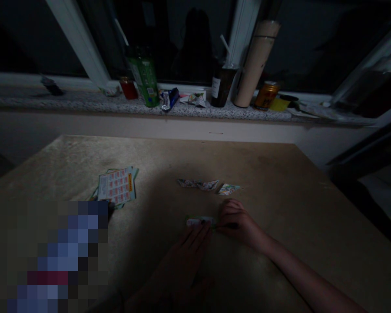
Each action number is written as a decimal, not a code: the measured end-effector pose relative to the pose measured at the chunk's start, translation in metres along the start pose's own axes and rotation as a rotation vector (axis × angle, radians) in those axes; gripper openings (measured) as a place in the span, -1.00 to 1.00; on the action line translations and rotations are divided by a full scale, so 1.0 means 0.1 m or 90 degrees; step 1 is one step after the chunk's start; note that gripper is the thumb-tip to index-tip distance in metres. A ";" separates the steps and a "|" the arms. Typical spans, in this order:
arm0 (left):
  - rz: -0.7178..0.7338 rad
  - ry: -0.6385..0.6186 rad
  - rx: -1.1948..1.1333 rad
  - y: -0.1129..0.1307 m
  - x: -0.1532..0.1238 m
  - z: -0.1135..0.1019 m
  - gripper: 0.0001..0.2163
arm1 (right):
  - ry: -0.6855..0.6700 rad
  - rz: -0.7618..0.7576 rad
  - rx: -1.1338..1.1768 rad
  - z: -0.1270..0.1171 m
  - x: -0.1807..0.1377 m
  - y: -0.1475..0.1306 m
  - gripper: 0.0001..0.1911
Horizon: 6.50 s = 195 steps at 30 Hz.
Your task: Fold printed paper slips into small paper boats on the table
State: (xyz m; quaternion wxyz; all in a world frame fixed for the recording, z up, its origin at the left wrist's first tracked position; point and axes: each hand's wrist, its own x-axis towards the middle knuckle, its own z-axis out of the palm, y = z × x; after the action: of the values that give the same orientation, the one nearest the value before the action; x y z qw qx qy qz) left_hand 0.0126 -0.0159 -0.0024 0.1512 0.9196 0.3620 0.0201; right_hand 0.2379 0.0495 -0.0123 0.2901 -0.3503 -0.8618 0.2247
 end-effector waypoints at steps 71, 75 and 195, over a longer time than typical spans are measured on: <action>-0.034 -0.014 -0.049 0.07 0.12 0.01 -0.28 | 0.007 -0.051 -0.307 -0.02 -0.31 -0.26 -0.75; -0.028 -0.005 -0.054 0.07 0.11 0.01 -0.26 | -0.015 -0.047 -0.317 -0.01 -0.31 -0.25 -0.75; 0.093 0.105 -0.050 -0.64 0.09 -0.24 -0.90 | -0.042 -0.133 -0.294 0.40 -0.19 -0.31 -0.67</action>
State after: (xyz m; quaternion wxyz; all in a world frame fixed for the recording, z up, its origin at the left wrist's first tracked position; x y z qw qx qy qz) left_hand -0.0259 0.0406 0.0009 0.1551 0.9320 0.3044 0.1212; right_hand 0.2082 0.0078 -0.0301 0.1956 -0.3090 -0.9307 0.0024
